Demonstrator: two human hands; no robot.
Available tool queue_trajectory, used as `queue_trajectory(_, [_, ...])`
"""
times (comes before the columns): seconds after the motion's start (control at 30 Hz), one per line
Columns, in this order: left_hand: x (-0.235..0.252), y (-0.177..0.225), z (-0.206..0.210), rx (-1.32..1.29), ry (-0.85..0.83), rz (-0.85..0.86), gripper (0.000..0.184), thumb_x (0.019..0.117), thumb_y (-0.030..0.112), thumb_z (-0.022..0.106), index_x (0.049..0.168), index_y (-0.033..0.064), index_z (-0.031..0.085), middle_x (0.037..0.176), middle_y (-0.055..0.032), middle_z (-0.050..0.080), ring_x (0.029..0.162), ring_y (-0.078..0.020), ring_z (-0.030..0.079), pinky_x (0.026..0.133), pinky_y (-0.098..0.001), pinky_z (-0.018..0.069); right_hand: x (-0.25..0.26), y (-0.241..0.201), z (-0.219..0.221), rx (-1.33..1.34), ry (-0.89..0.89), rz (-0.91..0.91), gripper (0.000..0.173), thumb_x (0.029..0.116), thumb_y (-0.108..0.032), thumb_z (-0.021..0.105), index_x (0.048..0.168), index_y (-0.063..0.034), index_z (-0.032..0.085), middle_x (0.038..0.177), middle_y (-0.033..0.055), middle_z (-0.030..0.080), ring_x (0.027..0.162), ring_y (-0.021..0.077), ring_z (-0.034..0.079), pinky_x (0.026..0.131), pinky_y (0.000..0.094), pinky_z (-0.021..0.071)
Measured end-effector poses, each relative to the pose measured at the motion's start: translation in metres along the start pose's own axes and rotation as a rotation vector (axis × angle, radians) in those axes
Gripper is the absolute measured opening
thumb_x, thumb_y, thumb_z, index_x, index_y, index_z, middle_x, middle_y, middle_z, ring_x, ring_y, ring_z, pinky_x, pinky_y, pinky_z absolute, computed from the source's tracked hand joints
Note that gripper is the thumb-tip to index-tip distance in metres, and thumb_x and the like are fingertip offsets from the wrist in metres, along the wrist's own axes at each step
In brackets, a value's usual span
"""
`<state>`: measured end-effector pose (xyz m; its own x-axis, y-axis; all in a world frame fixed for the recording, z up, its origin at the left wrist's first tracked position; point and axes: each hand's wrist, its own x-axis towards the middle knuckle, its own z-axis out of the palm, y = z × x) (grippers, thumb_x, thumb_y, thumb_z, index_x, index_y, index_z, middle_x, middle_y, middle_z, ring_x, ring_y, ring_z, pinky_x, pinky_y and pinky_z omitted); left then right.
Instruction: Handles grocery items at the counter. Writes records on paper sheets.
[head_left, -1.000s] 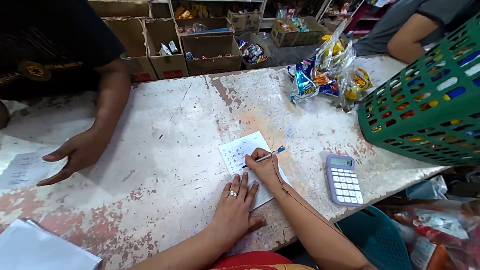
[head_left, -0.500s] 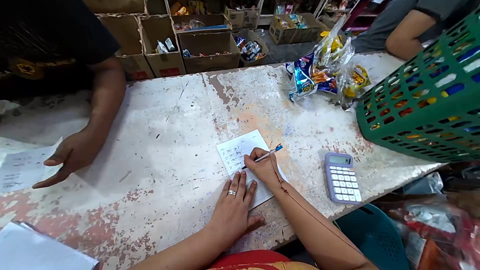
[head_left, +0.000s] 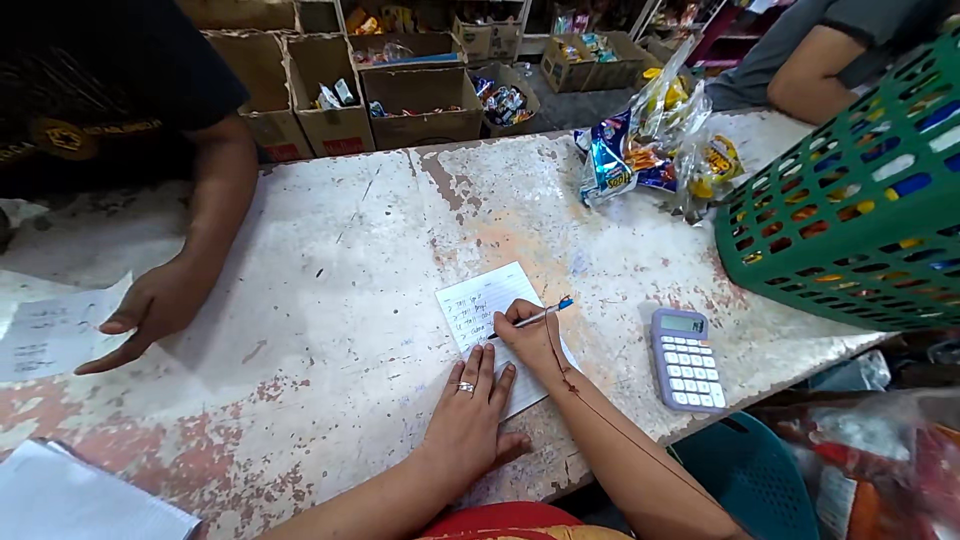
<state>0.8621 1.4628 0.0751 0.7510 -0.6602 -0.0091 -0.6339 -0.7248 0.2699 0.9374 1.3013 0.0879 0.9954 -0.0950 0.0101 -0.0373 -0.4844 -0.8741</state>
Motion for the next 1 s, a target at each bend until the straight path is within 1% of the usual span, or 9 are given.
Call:
queue_trajectory(0.13, [0.0,0.001,-0.001,-0.018,0.003,-0.005,0.095,0.0926,0.078,0.036,0.155,0.0056,0.044,0.161,-0.0292,0.032,0.15,-0.0447,0.033,0.118,-0.0593,0.0318,0.0,-0.002,-0.001,-0.006,-0.009,-0.007,0.032,0.0887,-0.004,0.067,0.063,-0.0103,0.049,0.053,-0.006,0.043,0.049,-0.0001,0.041,0.049,0.0181,0.0337])
queue_trajectory(0.2, [0.0,0.001,-0.001,-0.022,0.005,-0.009,0.096,0.0923,0.078,0.037,0.154,0.0052,0.044,0.162,-0.0289,0.032,0.15,-0.0449,0.033,0.118,-0.0598,0.032,0.001,-0.002,-0.003,-0.013,-0.043,0.0,0.033,0.0909,-0.006,0.067,0.063,-0.0102,0.05,0.053,-0.0061,0.044,0.049,-0.0003,0.041,0.05,0.0185,0.0343])
queue_trajectory(0.27, [0.0,0.001,-0.001,-0.01,0.012,0.0,0.095,0.0929,0.078,0.036,0.155,0.0063,0.043,0.162,-0.0264,0.032,0.149,-0.0448,0.033,0.117,-0.0605,0.033,0.003,0.001,-0.002,-0.003,-0.013,0.0,0.033,0.0918,-0.008,0.068,0.064,-0.01,0.051,0.053,-0.0057,0.045,0.049,0.0003,0.042,0.05,0.0189,0.0353])
queue_trajectory(0.37, [0.0,0.0,0.001,-0.016,0.028,0.025,0.088,0.0938,0.076,0.036,0.155,0.0134,0.045,0.163,-0.0216,0.033,0.149,-0.0461,0.033,0.116,-0.0629,0.0331,0.006,0.002,-0.009,0.111,0.056,0.034,0.029,0.093,-0.007,0.069,0.068,-0.0088,0.054,0.056,-0.0045,0.052,0.05,0.0012,0.05,0.052,0.0185,0.0426])
queue_trajectory(0.43, [0.0,-0.002,0.001,-0.031,0.015,0.029,0.086,0.0941,0.075,0.038,0.156,0.0153,0.044,0.164,-0.0206,0.033,0.149,-0.0473,0.032,0.115,-0.0639,0.0332,0.011,0.005,-0.017,0.176,0.115,0.049,0.027,0.0934,-0.006,0.069,0.07,-0.0078,0.055,0.057,-0.0032,0.055,0.051,0.0029,0.053,0.052,0.0192,0.0463])
queue_trajectory(0.53, [0.0,-0.002,0.0,-0.031,-0.015,0.026,0.088,0.0937,0.077,0.036,0.157,0.0161,0.043,0.165,-0.0204,0.031,0.15,-0.0471,0.03,0.115,-0.0647,0.0321,0.013,0.012,-0.021,0.141,0.075,0.058,0.027,0.0923,-0.009,0.07,0.07,-0.0074,0.055,0.057,-0.0016,0.056,0.052,0.0055,0.055,0.055,0.0228,0.0487])
queue_trajectory(0.63, [0.0,-0.002,0.001,-0.01,0.005,0.034,0.09,0.0934,0.078,0.034,0.156,0.0151,0.044,0.164,-0.0209,0.032,0.15,-0.0445,0.032,0.115,-0.0639,0.0322,0.012,0.009,-0.018,0.093,0.049,0.03,0.028,0.0914,-0.011,0.07,0.068,-0.01,0.055,0.057,-0.0055,0.054,0.052,0.0009,0.053,0.054,0.0192,0.046])
queue_trajectory(0.77, [0.001,-0.003,0.003,-0.018,0.024,0.047,0.09,0.0932,0.078,0.036,0.155,0.0122,0.046,0.163,-0.023,0.032,0.151,-0.0435,0.032,0.117,-0.0628,0.0313,0.011,0.005,-0.017,0.118,0.048,0.034,0.029,0.0921,-0.009,0.07,0.067,-0.0084,0.055,0.057,-0.0054,0.054,0.052,-0.0006,0.054,0.054,0.0171,0.0463])
queue_trajectory(1.0, [0.001,-0.002,0.002,-0.01,0.002,0.05,0.092,0.093,0.079,0.034,0.155,0.0116,0.044,0.164,-0.0233,0.031,0.151,-0.0429,0.031,0.118,-0.0617,0.0295,0.011,0.01,-0.016,0.006,0.012,0.008,0.031,0.0923,-0.015,0.07,0.065,-0.01,0.055,0.055,-0.0066,0.051,0.051,-0.0014,0.049,0.053,0.0179,0.0413])
